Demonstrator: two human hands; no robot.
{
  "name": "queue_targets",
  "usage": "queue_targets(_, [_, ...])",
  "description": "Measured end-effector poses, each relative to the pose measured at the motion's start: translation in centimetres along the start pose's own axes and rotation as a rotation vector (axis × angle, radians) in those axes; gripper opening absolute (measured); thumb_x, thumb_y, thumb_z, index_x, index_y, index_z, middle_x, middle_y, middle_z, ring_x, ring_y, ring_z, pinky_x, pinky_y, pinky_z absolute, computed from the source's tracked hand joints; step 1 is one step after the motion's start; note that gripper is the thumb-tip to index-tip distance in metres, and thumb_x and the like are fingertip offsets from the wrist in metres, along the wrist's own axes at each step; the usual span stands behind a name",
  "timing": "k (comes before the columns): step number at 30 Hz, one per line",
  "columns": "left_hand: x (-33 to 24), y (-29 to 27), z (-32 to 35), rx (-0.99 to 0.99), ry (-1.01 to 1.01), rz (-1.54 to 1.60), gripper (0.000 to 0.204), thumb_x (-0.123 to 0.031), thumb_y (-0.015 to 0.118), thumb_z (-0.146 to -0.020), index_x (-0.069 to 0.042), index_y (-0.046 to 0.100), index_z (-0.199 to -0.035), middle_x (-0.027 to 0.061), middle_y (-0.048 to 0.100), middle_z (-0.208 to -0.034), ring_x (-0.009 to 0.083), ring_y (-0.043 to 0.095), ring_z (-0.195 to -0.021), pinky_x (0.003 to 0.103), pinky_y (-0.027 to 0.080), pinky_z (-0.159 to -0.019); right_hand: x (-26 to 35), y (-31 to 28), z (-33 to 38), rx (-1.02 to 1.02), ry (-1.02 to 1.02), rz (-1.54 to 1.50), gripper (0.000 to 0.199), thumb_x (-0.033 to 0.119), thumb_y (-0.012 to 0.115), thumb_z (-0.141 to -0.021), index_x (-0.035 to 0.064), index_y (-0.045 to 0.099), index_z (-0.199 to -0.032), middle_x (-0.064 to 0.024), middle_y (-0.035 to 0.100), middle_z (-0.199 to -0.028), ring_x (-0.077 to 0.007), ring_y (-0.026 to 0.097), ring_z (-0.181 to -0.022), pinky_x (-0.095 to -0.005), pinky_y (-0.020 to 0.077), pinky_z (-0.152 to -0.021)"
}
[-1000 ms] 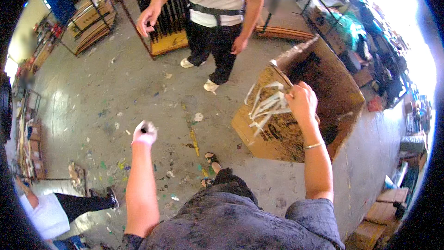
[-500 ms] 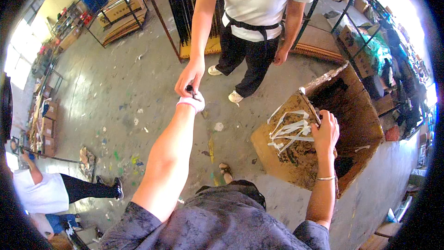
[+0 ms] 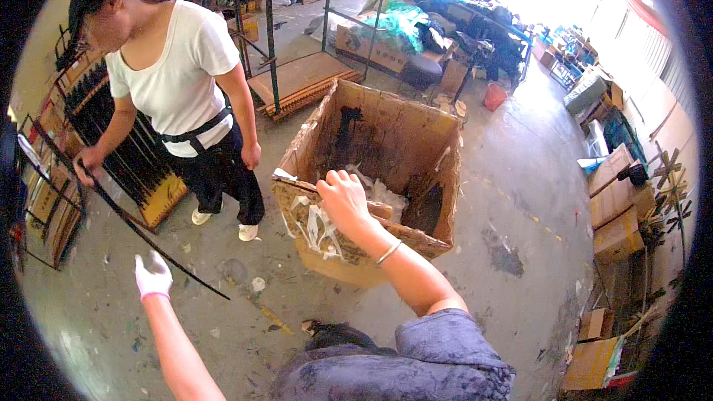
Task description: The person applies lengths of white tape to dark metal poles, smoothing the tape by hand and then placing each pole into a large storage rack.
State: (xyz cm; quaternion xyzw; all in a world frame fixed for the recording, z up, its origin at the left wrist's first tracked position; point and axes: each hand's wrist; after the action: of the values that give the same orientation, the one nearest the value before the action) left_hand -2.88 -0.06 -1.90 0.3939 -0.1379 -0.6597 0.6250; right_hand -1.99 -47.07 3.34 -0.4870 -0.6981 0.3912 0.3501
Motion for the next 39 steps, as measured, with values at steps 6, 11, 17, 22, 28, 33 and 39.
queue_targets(6, [2.1,-20.0,8.5,-0.083,0.188,-0.661,0.047,-0.048,0.053,-0.084,-0.002,0.056,-0.093,0.0094,0.058,-0.082,0.0224,0.056,-0.072,0.035,0.046,-0.062,-0.1,3.1,0.3,0.05,0.227,-0.165,0.011,0.013,0.067,-0.061,0.0074,0.061,-0.068,-0.0066,0.054,-0.081,-0.0253,0.052,-0.085,-0.0397,0.0412,-0.072])
queue_targets(11, [5.5,-45.4,23.2,-0.209,0.153,-1.186,0.033,-0.018,0.053,-0.084,0.008,0.051,-0.103,0.0285,0.058,-0.1,0.04,0.059,-0.091,0.047,0.048,-0.08,8.5,-2.5,2.7,0.034,0.078,-0.226,0.047,0.007,0.068,-0.07,0.0106,0.056,-0.116,-0.0164,0.052,-0.12,-0.0317,0.046,-0.113,-0.042,0.0363,-0.096])
queue_targets(17, [16.3,-62.2,38.6,-1.001,0.228,0.109,0.037,-0.025,0.049,-0.088,0.008,0.05,-0.103,0.0268,0.06,-0.096,0.0409,0.061,-0.078,0.048,0.052,-0.068,13.8,4.0,9.4,0.163,-0.234,-0.278,0.049,0.005,0.068,-0.069,0.0096,0.054,-0.116,-0.0169,0.051,-0.119,-0.0334,0.044,-0.115,-0.0468,0.0363,-0.096])
queue_targets(22, [29.3,-68.6,46.4,-1.262,0.29,0.18,0.032,-0.025,0.048,-0.089,0.006,0.051,-0.098,0.0256,0.06,-0.092,0.0393,0.062,-0.072,0.05,0.053,-0.061,25.3,12.6,17.2,0.594,-0.724,-0.592,0.034,0.008,0.072,-0.06,0.0016,0.062,-0.092,-0.0125,0.057,-0.082,-0.0276,0.056,-0.082,-0.0374,0.0443,-0.074])
queue_targets(28, [36.4,-68.3,49.0,-1.006,-0.234,-1.186,0.039,-0.033,0.053,-0.083,0.001,0.057,-0.102,0.0136,0.064,-0.089,0.0302,0.063,-0.082,0.043,0.049,-0.074,13.7,32.3,31.5,1.625,-0.395,-0.316,0.033,0.031,0.071,-0.065,0.004,0.067,-0.084,-0.0126,0.066,-0.078,-0.0252,0.064,-0.075,-0.0378,0.0481,-0.069])
queue_targets(33, [39.3,-63.9,46.6,-1.247,0.057,-0.104,0.043,-0.036,0.055,-0.082,0.002,0.058,-0.101,0.0144,0.064,-0.087,0.0251,0.06,-0.079,0.041,0.047,-0.066,8.3,37.4,34.9,1.62,-0.717,-0.22,0.025,0.025,0.07,-0.066,0.0018,0.067,-0.075,-0.0096,0.065,-0.067,-0.0198,0.06,-0.061,-0.0348,0.0465,-0.059])
queue_targets(39, [36.2,-65.8,44.2,-1.213,0.027,-0.389,0.038,-0.031,0.055,-0.08,0.003,0.06,-0.097,0.0138,0.063,-0.082,0.0244,0.058,-0.073,0.039,0.047,-0.063,11.4,30.3,26.8,1.337,-0.315,-0.456,0.017,0.014,0.061,-0.072,-0.0014,0.064,-0.079,-0.0087,0.061,-0.063,-0.0162,0.056,-0.053,-0.0316,0.0451,-0.05])
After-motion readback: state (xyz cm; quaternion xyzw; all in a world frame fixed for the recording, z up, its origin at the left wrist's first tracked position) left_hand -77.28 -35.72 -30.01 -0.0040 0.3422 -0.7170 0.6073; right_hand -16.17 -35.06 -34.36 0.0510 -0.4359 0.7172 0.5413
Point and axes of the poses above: each hand's wrist, its own z-axis away from the middle knuckle, its own y-axis out of the palm, x = y × z
